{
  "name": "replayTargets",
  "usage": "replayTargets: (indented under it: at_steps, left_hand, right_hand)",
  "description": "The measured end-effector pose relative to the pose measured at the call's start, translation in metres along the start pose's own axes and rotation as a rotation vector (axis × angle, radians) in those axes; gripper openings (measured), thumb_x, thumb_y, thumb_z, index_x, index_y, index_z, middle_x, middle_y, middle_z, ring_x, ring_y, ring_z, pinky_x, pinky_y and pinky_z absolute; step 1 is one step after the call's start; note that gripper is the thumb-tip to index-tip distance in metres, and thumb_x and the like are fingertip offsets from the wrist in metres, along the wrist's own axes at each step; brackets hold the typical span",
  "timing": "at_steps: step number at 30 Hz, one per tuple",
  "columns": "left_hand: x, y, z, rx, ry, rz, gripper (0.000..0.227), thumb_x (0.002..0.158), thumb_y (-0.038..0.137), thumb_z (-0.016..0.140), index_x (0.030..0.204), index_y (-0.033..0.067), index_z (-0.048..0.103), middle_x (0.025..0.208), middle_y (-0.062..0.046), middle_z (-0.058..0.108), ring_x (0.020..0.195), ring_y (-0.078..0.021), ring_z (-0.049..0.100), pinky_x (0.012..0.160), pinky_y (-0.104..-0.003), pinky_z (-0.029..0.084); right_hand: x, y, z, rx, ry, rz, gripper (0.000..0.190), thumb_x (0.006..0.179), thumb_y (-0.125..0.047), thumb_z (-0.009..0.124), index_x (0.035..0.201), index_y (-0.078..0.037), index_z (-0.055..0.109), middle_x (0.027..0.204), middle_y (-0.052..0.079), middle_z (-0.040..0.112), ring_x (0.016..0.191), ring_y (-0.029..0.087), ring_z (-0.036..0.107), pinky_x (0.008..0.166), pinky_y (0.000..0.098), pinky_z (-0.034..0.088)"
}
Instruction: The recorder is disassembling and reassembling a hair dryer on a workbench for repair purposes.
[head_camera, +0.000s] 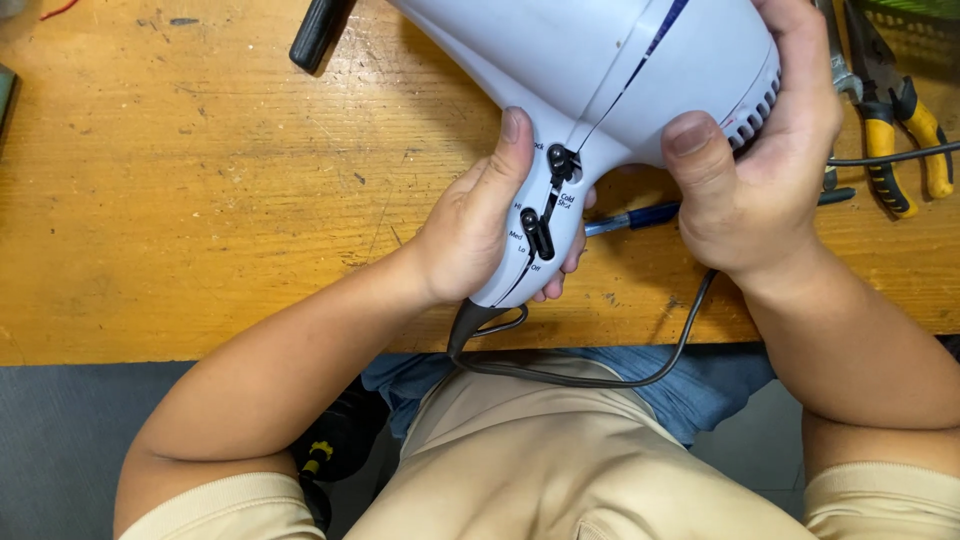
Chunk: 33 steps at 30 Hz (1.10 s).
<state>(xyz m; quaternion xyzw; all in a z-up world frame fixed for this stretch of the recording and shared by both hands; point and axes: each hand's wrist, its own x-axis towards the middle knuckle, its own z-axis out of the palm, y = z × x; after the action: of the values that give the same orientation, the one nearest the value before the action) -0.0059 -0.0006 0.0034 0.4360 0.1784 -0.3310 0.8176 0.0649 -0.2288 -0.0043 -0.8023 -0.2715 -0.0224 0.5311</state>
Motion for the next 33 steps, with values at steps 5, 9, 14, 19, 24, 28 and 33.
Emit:
replayTargets:
  at_steps: [5, 9, 14, 19, 24, 28, 33]
  left_hand:
    - [0.0, -0.006, -0.002, 0.025, -0.015, 0.031, 0.097, 0.082, 0.089, 0.038, 0.105, 0.0005, 0.07, 0.072, -0.025, 0.072, 0.05, -0.0336, 0.071, 0.04, -0.04, 0.055]
    - [0.0, -0.008, -0.003, 0.048, -0.064, 0.093, 0.095, 0.089, 0.087, 0.037, 0.106, -0.0006, 0.071, 0.073, -0.025, 0.073, 0.052, -0.0326, 0.073, 0.044, -0.04, 0.058]
    - [0.0, -0.007, -0.002, 0.122, -0.06, 0.136, 0.094, 0.091, 0.086, 0.035, 0.084, 0.0009, 0.074, 0.071, -0.02, 0.076, 0.052, -0.0284, 0.075, 0.045, -0.038, 0.06]
    - [-0.005, -0.005, 0.0, 0.168, -0.074, 0.187, 0.093, 0.094, 0.085, 0.031, 0.079, 0.002, 0.071, 0.066, -0.019, 0.072, 0.048, -0.0275, 0.072, 0.043, -0.036, 0.057]
    - [-0.007, -0.004, 0.003, 0.197, -0.101, 0.227, 0.093, 0.097, 0.083, 0.028, 0.065, 0.0041, 0.065, 0.054, -0.018, 0.064, 0.042, -0.025, 0.065, 0.042, -0.033, 0.049]
    - [-0.004, -0.009, 0.0, 0.165, -0.105, 0.226, 0.091, 0.097, 0.082, 0.031, 0.066, 0.0039, 0.065, 0.055, -0.02, 0.064, 0.043, -0.0262, 0.066, 0.042, -0.034, 0.05]
    - [-0.002, -0.011, -0.004, 0.131, -0.153, 0.243, 0.091, 0.1, 0.08, 0.042, 0.131, -0.0026, 0.067, 0.085, -0.022, 0.075, 0.06, -0.0321, 0.075, 0.051, -0.04, 0.062]
  right_hand:
    - [-0.002, -0.009, 0.0, -0.077, 0.022, -0.027, 0.082, 0.119, -0.057, 0.058, 0.164, 0.011, 0.047, 0.143, 0.025, 0.056, 0.124, 0.035, 0.056, 0.109, 0.0481, 0.048]
    - [-0.002, -0.01, 0.003, -0.083, 0.066, -0.047, 0.086, 0.115, -0.06, 0.058, 0.16, 0.012, 0.049, 0.14, 0.025, 0.057, 0.121, 0.035, 0.058, 0.104, 0.0475, 0.05]
    - [-0.003, -0.012, 0.008, -0.051, 0.081, -0.015, 0.084, 0.115, -0.058, 0.062, 0.163, 0.009, 0.047, 0.147, 0.025, 0.057, 0.129, 0.035, 0.058, 0.113, 0.0472, 0.05]
    - [-0.008, -0.016, 0.008, -0.101, 0.092, -0.016, 0.085, 0.115, -0.058, 0.061, 0.166, 0.009, 0.047, 0.153, 0.027, 0.057, 0.137, 0.037, 0.059, 0.122, 0.0483, 0.049]
    - [-0.009, -0.02, 0.012, -0.062, 0.104, 0.01, 0.086, 0.115, -0.061, 0.06, 0.165, 0.007, 0.046, 0.151, 0.024, 0.056, 0.133, 0.034, 0.058, 0.118, 0.0456, 0.049]
    - [-0.008, -0.016, 0.014, -0.055, 0.119, 0.003, 0.086, 0.114, -0.063, 0.059, 0.164, 0.006, 0.047, 0.153, 0.023, 0.056, 0.136, 0.034, 0.058, 0.121, 0.0459, 0.05]
    - [-0.005, -0.006, 0.007, -0.03, 0.129, -0.066, 0.086, 0.111, -0.057, 0.064, 0.165, 0.008, 0.047, 0.152, 0.025, 0.058, 0.136, 0.036, 0.061, 0.121, 0.0479, 0.052]
